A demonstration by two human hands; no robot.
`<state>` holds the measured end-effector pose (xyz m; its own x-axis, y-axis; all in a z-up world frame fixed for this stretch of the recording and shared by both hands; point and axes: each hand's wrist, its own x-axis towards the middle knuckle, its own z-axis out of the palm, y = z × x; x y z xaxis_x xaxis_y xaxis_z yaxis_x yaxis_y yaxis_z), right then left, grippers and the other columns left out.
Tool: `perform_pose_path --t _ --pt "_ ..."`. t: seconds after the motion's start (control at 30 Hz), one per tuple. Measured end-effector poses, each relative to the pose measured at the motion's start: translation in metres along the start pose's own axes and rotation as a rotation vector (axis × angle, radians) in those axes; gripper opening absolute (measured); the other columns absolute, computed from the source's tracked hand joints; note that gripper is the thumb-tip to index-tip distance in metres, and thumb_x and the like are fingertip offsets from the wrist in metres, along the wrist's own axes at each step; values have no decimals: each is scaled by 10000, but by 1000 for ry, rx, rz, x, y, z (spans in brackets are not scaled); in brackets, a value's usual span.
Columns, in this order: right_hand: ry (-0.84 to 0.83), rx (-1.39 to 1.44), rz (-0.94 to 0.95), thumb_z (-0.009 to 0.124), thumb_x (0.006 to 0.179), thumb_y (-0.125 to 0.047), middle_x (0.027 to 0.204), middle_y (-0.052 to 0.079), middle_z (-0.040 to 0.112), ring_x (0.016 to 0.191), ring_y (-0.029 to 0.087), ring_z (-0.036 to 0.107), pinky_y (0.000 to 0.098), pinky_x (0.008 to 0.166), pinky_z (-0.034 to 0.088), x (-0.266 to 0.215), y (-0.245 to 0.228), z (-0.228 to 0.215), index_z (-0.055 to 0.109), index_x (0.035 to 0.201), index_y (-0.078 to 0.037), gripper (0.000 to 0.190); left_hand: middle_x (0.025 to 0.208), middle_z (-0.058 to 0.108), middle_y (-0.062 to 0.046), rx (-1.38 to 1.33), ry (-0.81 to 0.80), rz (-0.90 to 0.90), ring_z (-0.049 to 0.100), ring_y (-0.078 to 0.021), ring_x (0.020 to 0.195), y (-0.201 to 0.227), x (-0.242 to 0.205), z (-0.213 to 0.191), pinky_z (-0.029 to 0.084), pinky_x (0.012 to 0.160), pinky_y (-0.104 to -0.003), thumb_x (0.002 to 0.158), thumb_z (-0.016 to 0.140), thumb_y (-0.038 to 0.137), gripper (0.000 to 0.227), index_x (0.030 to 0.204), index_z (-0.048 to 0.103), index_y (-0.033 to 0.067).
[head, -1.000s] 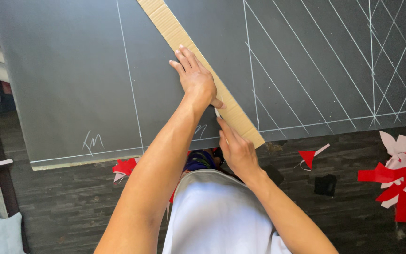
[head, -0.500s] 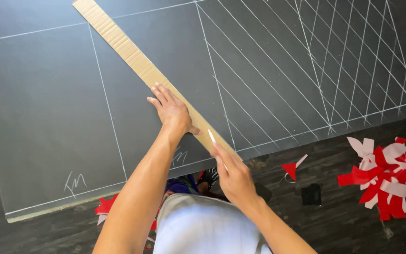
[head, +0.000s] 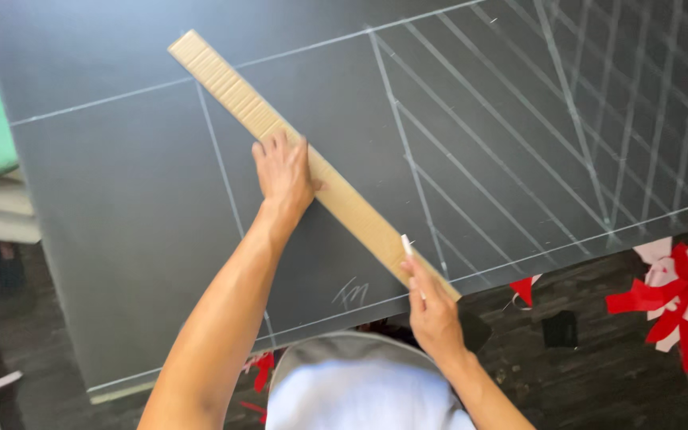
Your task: The person uses a long cardboard ruler and a white marker to draw straight lines on a large black surface. They repeatedly reposition the ruler and draw intersecting lines, creating a grid-like pattern across the surface.
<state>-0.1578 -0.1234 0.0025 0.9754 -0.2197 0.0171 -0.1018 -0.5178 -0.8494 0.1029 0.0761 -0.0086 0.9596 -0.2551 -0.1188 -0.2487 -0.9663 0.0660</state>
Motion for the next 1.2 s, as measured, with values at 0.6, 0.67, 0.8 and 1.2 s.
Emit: perform_pose_path --t 0.6,0.67,0.8,1.2 --pt "-131 66 64 577 1009 -60 973 64 730 841 139 699 277 711 563 9 -29 20 655 1316 -51 316 1484 174 -566 307 -422 -57 274 -743 1335 9 51 -40 187 1084 -755 490 942 688 1666 1616 -115 62" --pt "-112 84 82 564 1011 -47 979 69 722 794 135 688 275 701 567 15 -32 33 643 1319 -36 318 1483 182 -569 334 -429 -51 283 -748 1328 10 50 -42 199 1073 -758 506 933 694 1653 1623 -103 52" --pt "-115 116 217 535 1005 -47 859 62 709 650 156 653 299 620 551 53 -44 91 627 1350 -48 358 1486 176 -564 325 -447 -61 278 -751 1329 11 50 -47 192 1063 -776 531 927 685 1622 1620 -96 54" --pt "-5 77 -179 561 1027 -37 969 103 734 878 244 683 351 741 552 106 -88 129 650 1327 -3 315 1407 346 -484 323 -331 59 421 -631 1280 -12 51 -45 265 1034 -729 590 888 635 1428 1588 67 28"
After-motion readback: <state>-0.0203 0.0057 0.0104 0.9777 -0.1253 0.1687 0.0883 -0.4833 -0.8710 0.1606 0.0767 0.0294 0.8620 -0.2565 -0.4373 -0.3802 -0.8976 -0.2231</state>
